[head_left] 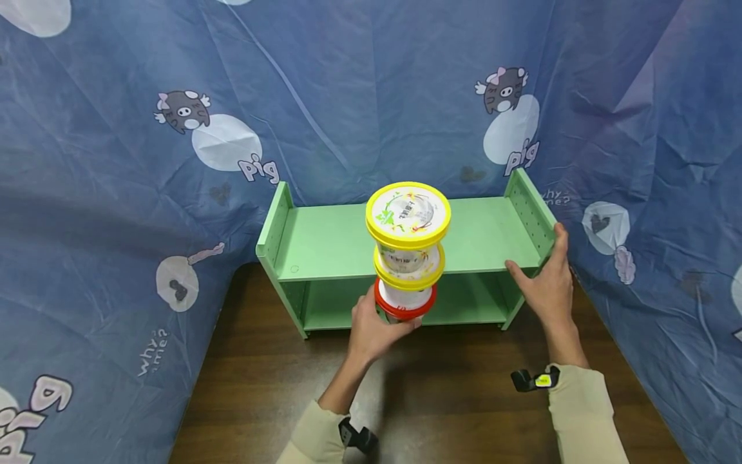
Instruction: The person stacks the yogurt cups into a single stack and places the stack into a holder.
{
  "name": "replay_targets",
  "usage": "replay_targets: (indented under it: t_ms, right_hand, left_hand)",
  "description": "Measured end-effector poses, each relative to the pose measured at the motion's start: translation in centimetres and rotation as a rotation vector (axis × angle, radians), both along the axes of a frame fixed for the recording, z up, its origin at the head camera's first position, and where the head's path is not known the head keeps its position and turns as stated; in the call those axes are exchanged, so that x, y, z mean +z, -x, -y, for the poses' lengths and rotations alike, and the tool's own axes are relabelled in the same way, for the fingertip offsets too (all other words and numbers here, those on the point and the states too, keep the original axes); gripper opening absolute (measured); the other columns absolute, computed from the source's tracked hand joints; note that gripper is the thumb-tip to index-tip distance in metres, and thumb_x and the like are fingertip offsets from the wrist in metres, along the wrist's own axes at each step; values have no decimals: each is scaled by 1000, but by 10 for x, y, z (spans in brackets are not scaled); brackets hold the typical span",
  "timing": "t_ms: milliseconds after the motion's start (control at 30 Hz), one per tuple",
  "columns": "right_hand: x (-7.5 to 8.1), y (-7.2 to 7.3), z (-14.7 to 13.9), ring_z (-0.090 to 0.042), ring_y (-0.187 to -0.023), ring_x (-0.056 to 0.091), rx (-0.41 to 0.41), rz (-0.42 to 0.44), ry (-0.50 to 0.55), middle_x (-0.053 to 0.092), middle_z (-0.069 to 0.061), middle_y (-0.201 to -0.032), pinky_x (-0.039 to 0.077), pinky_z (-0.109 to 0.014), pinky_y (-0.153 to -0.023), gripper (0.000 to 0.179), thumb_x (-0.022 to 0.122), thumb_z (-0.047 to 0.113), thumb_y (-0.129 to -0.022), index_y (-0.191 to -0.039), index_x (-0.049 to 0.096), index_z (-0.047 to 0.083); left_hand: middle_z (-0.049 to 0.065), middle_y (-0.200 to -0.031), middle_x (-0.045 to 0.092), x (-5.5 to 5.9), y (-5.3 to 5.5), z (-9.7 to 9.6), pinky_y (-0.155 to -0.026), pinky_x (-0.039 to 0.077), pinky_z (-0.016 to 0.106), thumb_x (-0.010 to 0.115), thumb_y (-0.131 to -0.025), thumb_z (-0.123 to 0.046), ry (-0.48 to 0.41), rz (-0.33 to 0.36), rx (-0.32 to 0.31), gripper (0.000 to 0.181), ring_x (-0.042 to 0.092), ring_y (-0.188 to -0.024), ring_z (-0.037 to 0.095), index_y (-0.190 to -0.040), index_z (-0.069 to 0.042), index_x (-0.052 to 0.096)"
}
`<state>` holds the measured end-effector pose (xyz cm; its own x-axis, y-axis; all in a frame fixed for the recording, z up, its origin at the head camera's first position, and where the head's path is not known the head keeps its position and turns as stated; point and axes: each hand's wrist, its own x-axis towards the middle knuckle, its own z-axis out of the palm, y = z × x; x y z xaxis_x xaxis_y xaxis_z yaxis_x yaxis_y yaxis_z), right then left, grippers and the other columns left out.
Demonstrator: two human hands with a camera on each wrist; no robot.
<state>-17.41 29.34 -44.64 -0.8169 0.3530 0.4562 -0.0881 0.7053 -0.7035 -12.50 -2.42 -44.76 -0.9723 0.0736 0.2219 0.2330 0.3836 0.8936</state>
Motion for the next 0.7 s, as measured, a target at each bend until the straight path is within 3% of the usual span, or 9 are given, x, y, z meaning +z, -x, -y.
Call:
replay_targets:
  t_ms: [233,433,700]
  right_hand:
    - [2,-1,1,-50,-139,42,0,19,9,26,-8,-167,36,-70,-101,104,81,26,-82,-160,11,26]
    - [2,-2,1,-50,-139,42,0,16,6,26,-8,-167,36,-70,-100,105,81,25,-83,-161,11,26]
    - [2,-1,1,-51,-138,42,5,15,0,25,-8,-167,37,-71,-99,104,80,26,-83,-161,11,24]
  left_hand:
    - [3,-116,68,10,4,2,-83,48,40,88,-71,-32,2,-10,12,67,56,-105,22,-129,-16,59]
    - [0,-113,71,17,11,1,-88,54,41,88,-71,-31,0,-29,4,63,65,-105,19,-126,-18,61]
    - [0,-117,72,29,19,1,-91,56,49,89,-71,-28,-27,-44,9,64,66,-110,20,-126,-17,59]
